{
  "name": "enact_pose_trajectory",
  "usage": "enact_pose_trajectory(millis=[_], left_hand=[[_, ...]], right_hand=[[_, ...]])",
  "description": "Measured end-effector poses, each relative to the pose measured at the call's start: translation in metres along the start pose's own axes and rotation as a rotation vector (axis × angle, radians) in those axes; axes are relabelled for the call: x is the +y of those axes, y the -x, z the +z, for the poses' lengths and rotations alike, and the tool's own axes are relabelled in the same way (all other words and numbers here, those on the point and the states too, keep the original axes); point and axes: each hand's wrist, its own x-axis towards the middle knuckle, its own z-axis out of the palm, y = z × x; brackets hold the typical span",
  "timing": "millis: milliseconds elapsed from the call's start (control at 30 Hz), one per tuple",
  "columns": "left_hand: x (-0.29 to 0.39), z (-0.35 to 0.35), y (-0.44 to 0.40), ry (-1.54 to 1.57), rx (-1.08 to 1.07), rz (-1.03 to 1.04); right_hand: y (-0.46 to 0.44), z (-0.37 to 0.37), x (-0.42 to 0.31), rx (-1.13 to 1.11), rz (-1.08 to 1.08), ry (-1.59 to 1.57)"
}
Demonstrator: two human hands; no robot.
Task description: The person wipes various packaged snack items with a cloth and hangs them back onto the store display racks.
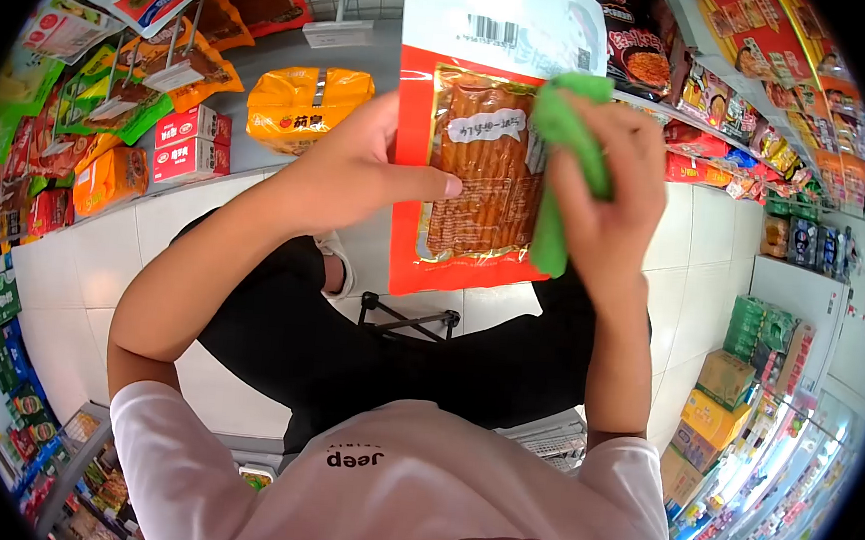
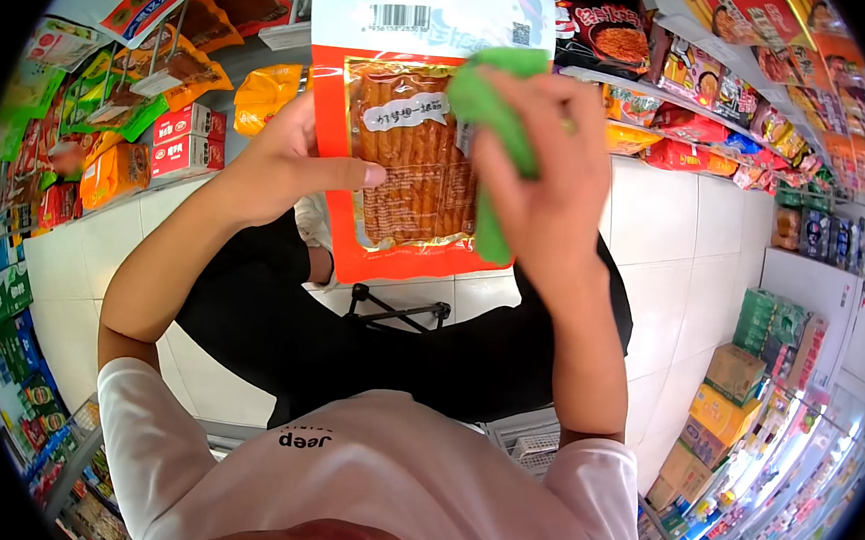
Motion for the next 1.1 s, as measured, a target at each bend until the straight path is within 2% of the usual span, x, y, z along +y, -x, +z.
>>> enact_pose_trajectory(millis=[67,167,233,300,400,500,633,767,933,1033,1100], left_hand=[[0.000,-0.002,0.000,0.009,0.014,-0.021],[0.000,-0.005,0.001,-0.014,0.015,-0.032],[0.001,-0.007,-0.001,-0.020,0.017,-0.044],[0.002,-0.008,-0.001,-0.005,0.025,-0.078],[0.002,-0.006,0.001,-0.017,0.013,-0.044],[0.004,-0.006,0.003,-0.016,0.000,-0.050],[0.004,-0.007,0.002,0.004,0.031,-0.063],[0.008,-0.002,0.002,0.090,0.070,-0.099],[0.005,0.002,-0.001,0.266,0.153,-0.113],[0.009,0.006,-0.003,0.360,0.123,-0.151],[0.008,0.012,-0.004,0.341,0.182,-0.139]], right_hand=[[-0.005,-0.006,0.015,0.078,0.106,-0.024],[0.003,-0.004,0.004,0.087,-0.038,0.055],[0.005,-0.002,-0.011,-0.014,-0.139,-0.006],[0.007,-0.004,-0.015,-0.020,-0.099,0.007],[-0.004,-0.014,0.008,0.118,0.040,0.003],[-0.004,-0.018,0.016,0.163,0.023,0.018],[0.004,-0.021,-0.007,0.017,-0.033,0.032],[0.000,-0.015,0.013,0.146,0.008,-0.014],[0.010,-0.002,-0.009,0.010,-0.044,-0.060],[0.017,0.008,-0.023,-0.076,-0.037,-0.079],[0.022,0.017,-0.032,-0.124,-0.068,-0.105]])
